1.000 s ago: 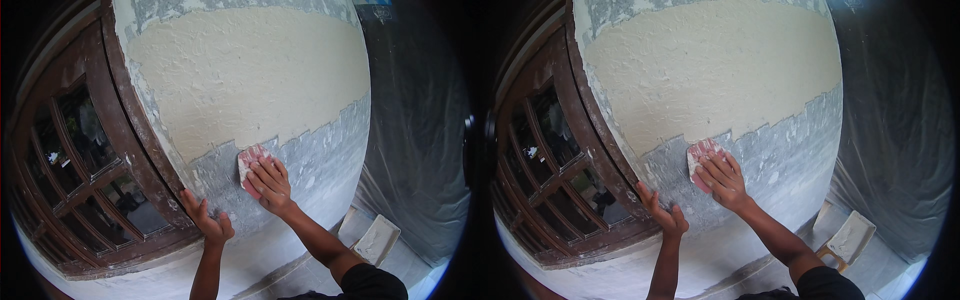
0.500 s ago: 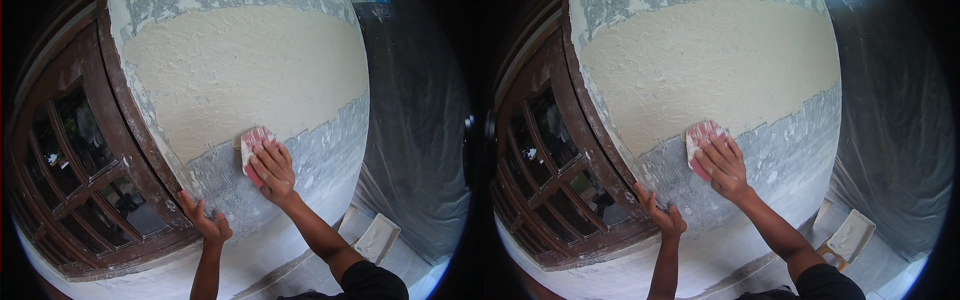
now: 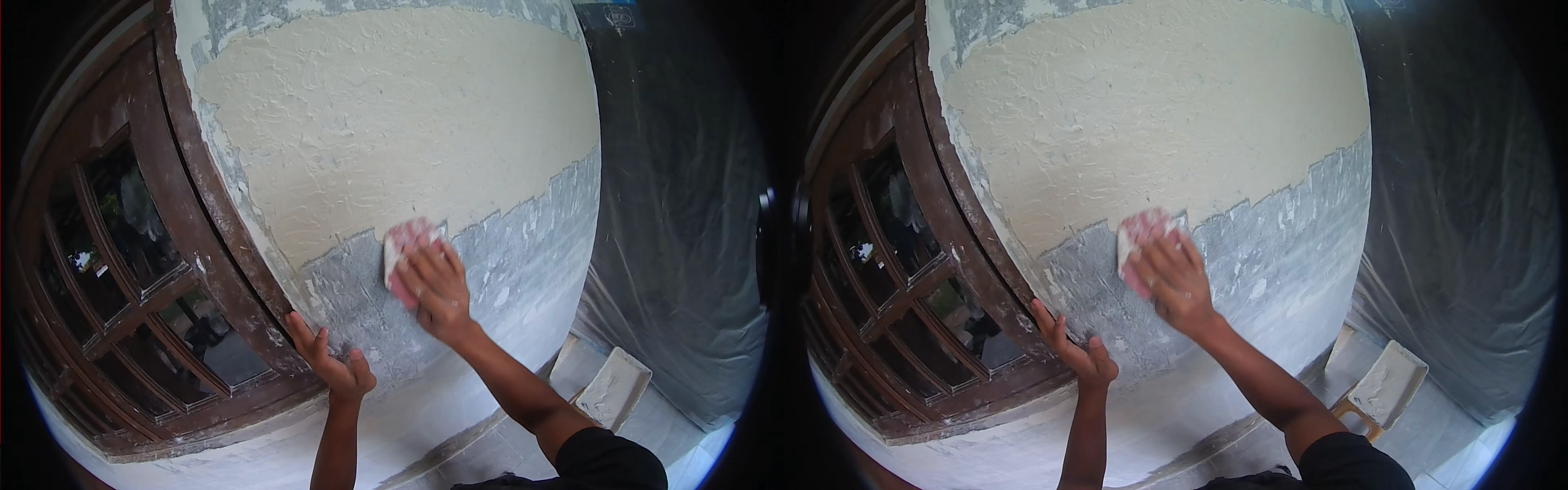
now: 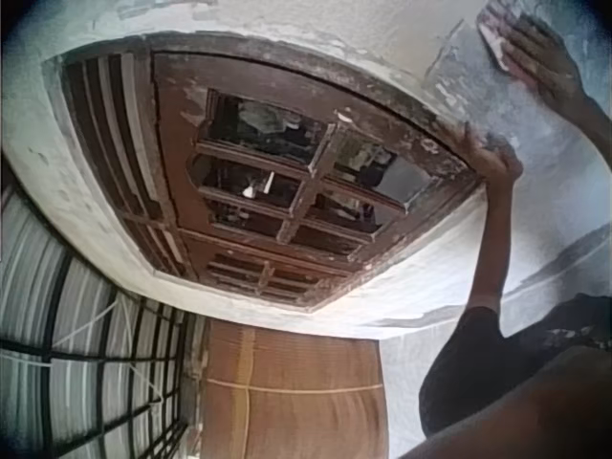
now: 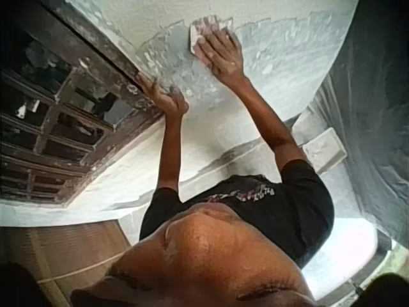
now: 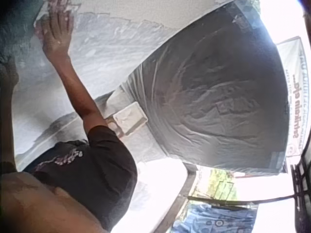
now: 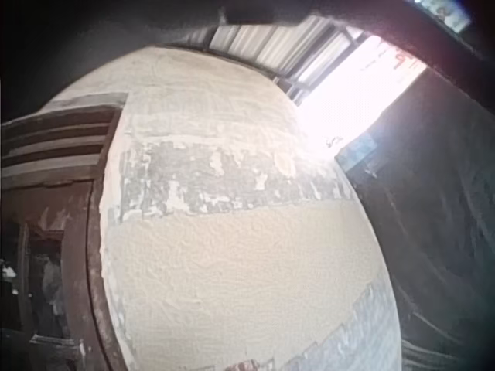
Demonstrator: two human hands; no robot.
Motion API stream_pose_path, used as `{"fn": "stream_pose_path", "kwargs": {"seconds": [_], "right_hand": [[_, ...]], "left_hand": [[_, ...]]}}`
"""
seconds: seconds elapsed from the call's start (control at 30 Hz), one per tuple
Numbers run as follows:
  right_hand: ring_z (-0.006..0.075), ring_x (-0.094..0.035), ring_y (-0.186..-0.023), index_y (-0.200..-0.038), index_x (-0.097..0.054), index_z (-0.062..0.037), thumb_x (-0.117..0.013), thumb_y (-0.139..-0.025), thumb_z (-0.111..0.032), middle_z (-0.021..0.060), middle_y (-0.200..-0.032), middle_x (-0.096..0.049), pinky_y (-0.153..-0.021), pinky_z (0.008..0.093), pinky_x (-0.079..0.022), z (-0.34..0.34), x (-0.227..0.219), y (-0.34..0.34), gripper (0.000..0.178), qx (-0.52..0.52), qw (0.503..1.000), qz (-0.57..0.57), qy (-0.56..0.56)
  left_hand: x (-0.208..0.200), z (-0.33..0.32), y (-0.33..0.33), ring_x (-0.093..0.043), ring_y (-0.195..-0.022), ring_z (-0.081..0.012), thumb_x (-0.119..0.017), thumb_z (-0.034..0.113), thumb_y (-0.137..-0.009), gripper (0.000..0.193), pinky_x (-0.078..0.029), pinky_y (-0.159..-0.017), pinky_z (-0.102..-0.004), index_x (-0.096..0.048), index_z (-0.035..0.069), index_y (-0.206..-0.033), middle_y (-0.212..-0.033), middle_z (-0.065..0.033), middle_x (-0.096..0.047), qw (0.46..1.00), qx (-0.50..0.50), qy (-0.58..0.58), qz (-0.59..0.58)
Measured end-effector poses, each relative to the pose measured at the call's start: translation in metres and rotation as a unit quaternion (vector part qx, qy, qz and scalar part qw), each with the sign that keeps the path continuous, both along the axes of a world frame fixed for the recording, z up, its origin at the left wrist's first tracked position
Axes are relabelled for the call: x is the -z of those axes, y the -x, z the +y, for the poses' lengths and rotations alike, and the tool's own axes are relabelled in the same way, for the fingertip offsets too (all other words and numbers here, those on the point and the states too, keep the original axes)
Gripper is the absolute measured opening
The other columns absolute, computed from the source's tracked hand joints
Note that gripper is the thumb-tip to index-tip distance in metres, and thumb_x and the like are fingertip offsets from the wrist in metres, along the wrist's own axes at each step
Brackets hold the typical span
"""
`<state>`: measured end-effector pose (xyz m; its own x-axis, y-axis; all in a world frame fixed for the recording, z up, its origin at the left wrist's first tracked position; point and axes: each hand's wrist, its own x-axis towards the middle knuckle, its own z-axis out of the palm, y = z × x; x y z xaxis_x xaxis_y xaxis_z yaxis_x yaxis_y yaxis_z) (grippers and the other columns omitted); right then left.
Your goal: Applying and smoothing wall putty or plaster on an exterior wall using a handheld spreader tool.
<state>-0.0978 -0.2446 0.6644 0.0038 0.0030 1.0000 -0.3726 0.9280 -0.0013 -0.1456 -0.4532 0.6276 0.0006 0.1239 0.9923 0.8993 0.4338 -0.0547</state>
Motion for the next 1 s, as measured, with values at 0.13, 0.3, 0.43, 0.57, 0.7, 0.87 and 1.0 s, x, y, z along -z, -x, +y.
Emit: {"fn": "stream_pose_path", "kwargs": {"seconds": [0.13, 0.3, 0.43, 0.57, 0.7, 0.87, 1.0], "right_hand": [[0.0334, -0.058, -0.129, -0.122, -0.070, -0.0048, -0.062, -0.088, 0.000, 0.0147, -0.129, -0.067, -0.116, 0.0504, -0.032, -0.010, 0.000, -0.008, 0.035, -0.041, 0.997, 0.028, -0.053], [0.0332, -0.056, -0.132, -0.124, -0.069, -0.0045, -0.063, -0.087, 0.001, 0.0160, -0.130, -0.067, -0.116, 0.0511, -0.031, 0.001, -0.004, 0.007, 0.038, 0.003, 1.000, 0.022, 0.001], [0.0322, -0.058, -0.129, -0.124, -0.069, -0.0060, -0.063, -0.086, 0.000, 0.0149, -0.129, -0.067, -0.116, 0.0520, -0.032, -0.010, 0.013, -0.002, 0.039, -0.041, 0.998, 0.021, -0.042], [0.0309, -0.058, -0.130, -0.120, -0.071, -0.0064, -0.062, -0.087, 0.001, 0.0134, -0.130, -0.067, -0.116, 0.0518, -0.032, -0.001, -0.013, 0.004, 0.035, -0.026, 0.998, 0.050, -0.016], [0.0308, -0.058, -0.130, -0.119, -0.071, -0.0060, -0.062, -0.087, 0.001, 0.0131, -0.130, -0.067, -0.116, 0.0516, -0.032, 0.003, 0.012, 0.007, 0.034, -0.026, 0.999, 0.017, -0.036], [0.0299, -0.059, -0.129, -0.119, -0.071, -0.0061, -0.063, -0.085, 0.002, 0.0124, -0.126, -0.070, -0.117, 0.0503, -0.031, -0.004, 0.015, -0.004, 0.035, -0.034, 0.998, 0.043, -0.024], [0.0291, -0.059, -0.129, -0.119, -0.071, -0.0069, -0.063, -0.086, 0.001, 0.0117, -0.128, -0.069, -0.117, 0.0502, -0.031, 0.007, -0.015, 0.010, 0.036, 0.002, 0.999, 0.035, -0.032]], "left_hand": [[0.001, -0.002, 0.002, -0.017, -0.148, -0.0551, -0.045, 0.030, -0.099, 0.052, -0.012, -0.116, -0.0680, -0.033, 0.003, -0.142, -0.159, -0.0384, -0.018, 1.000, 0.000, -0.008, 0.004], [0.000, 0.000, -0.002, -0.018, -0.148, -0.0550, -0.044, 0.029, -0.100, 0.051, -0.013, -0.116, -0.0680, -0.033, 0.003, -0.141, -0.158, -0.0386, -0.018, 1.000, -0.001, -0.002, -0.002], [-0.002, -0.001, -0.001, -0.018, -0.147, -0.0556, -0.045, 0.028, -0.099, 0.051, -0.014, -0.115, -0.0681, -0.033, 0.003, -0.142, -0.158, -0.0391, -0.018, 1.000, -0.004, 0.000, 0.002], [0.000, -0.001, 0.000, -0.018, -0.147, -0.0559, -0.045, 0.028, -0.100, 0.051, -0.013, -0.115, -0.0681, -0.033, 0.003, -0.142, -0.158, -0.0391, -0.018, 1.000, 0.005, -0.006, -0.001], [0.001, -0.002, -0.002, -0.018, -0.147, -0.0556, -0.045, 0.029, -0.100, 0.051, -0.013, -0.115, -0.0681, -0.033, 0.003, -0.142, -0.158, -0.0388, -0.018, 1.000, 0.002, -0.005, -0.003], [0.001, -0.002, 0.000, -0.017, -0.148, -0.0551, -0.045, 0.028, -0.099, 0.052, -0.013, -0.116, -0.0679, -0.032, 0.004, -0.143, -0.159, -0.0385, -0.018, 1.000, 0.007, -0.008, -0.005], [0.002, -0.002, 0.000, -0.017, -0.148, -0.0550, -0.045, 0.029, -0.099, 0.053, -0.013, -0.116, -0.0679, -0.032, 0.004, -0.144, -0.159, -0.0383, -0.018, 1.000, 0.004, -0.011, -0.007]]}}
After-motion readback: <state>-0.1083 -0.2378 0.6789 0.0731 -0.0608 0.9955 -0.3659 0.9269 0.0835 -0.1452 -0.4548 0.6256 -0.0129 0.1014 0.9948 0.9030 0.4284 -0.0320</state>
